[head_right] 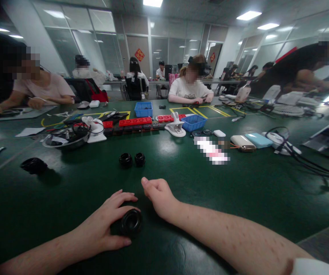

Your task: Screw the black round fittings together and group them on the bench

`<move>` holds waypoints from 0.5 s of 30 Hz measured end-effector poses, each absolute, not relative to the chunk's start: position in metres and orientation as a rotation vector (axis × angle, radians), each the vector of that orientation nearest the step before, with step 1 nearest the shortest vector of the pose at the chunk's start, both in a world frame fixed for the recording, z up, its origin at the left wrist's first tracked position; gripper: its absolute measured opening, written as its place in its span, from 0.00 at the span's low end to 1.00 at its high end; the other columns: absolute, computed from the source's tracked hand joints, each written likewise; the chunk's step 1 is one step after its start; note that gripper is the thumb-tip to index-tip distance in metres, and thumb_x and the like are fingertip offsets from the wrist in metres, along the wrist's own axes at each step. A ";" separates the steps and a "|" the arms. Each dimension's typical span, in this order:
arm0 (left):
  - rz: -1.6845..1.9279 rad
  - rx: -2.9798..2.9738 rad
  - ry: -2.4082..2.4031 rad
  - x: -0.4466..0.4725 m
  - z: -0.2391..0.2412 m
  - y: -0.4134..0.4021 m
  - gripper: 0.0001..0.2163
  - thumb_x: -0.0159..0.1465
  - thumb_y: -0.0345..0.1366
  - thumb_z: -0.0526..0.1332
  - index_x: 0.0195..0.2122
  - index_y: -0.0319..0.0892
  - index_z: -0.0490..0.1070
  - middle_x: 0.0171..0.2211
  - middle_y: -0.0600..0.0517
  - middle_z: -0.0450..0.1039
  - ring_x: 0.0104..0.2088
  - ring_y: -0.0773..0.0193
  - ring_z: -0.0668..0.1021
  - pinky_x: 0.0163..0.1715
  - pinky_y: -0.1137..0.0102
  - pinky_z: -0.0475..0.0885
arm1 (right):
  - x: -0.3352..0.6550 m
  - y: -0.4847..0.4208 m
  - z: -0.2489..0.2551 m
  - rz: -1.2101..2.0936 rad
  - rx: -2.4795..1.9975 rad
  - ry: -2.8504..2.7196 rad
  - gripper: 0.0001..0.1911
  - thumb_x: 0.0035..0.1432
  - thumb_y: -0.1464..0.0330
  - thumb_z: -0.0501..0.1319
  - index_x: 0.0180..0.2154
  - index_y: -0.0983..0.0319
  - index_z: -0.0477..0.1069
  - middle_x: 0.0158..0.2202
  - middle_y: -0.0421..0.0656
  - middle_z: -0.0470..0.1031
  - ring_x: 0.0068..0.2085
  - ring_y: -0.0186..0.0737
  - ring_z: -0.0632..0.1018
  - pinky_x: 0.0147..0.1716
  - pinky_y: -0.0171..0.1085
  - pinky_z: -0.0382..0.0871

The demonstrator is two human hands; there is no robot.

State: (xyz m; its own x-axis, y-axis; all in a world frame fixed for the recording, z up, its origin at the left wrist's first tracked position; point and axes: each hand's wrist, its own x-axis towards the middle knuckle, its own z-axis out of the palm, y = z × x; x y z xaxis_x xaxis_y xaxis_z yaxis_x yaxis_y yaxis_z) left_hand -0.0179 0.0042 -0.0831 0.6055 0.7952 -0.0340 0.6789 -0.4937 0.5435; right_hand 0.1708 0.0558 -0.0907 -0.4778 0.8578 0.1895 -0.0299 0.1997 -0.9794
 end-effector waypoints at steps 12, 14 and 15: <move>0.695 2.209 1.279 -0.025 -0.076 0.008 0.17 0.63 0.50 0.50 0.47 0.47 0.66 0.50 0.48 0.64 0.53 0.52 0.64 0.57 0.46 0.41 | 0.175 0.054 -0.070 1.609 -0.596 -1.375 0.21 0.54 0.49 0.51 0.29 0.62 0.61 0.23 0.36 0.56 0.21 0.28 0.57 0.15 0.27 0.53; 0.762 2.257 1.280 -0.023 -0.063 0.007 0.14 0.62 0.47 0.54 0.44 0.47 0.68 0.48 0.48 0.66 0.51 0.53 0.66 0.56 0.48 0.47 | 0.178 0.040 -0.063 1.646 -0.471 -1.418 0.20 0.55 0.50 0.51 0.33 0.61 0.62 0.27 0.38 0.58 0.23 0.28 0.59 0.16 0.28 0.56; 0.793 2.290 1.249 -0.022 -0.056 0.004 0.13 0.61 0.47 0.56 0.43 0.47 0.68 0.47 0.48 0.67 0.50 0.53 0.67 0.55 0.51 0.52 | 0.180 0.030 -0.065 1.635 -0.399 -1.481 0.20 0.55 0.50 0.51 0.35 0.61 0.63 0.30 0.40 0.59 0.24 0.28 0.61 0.17 0.29 0.58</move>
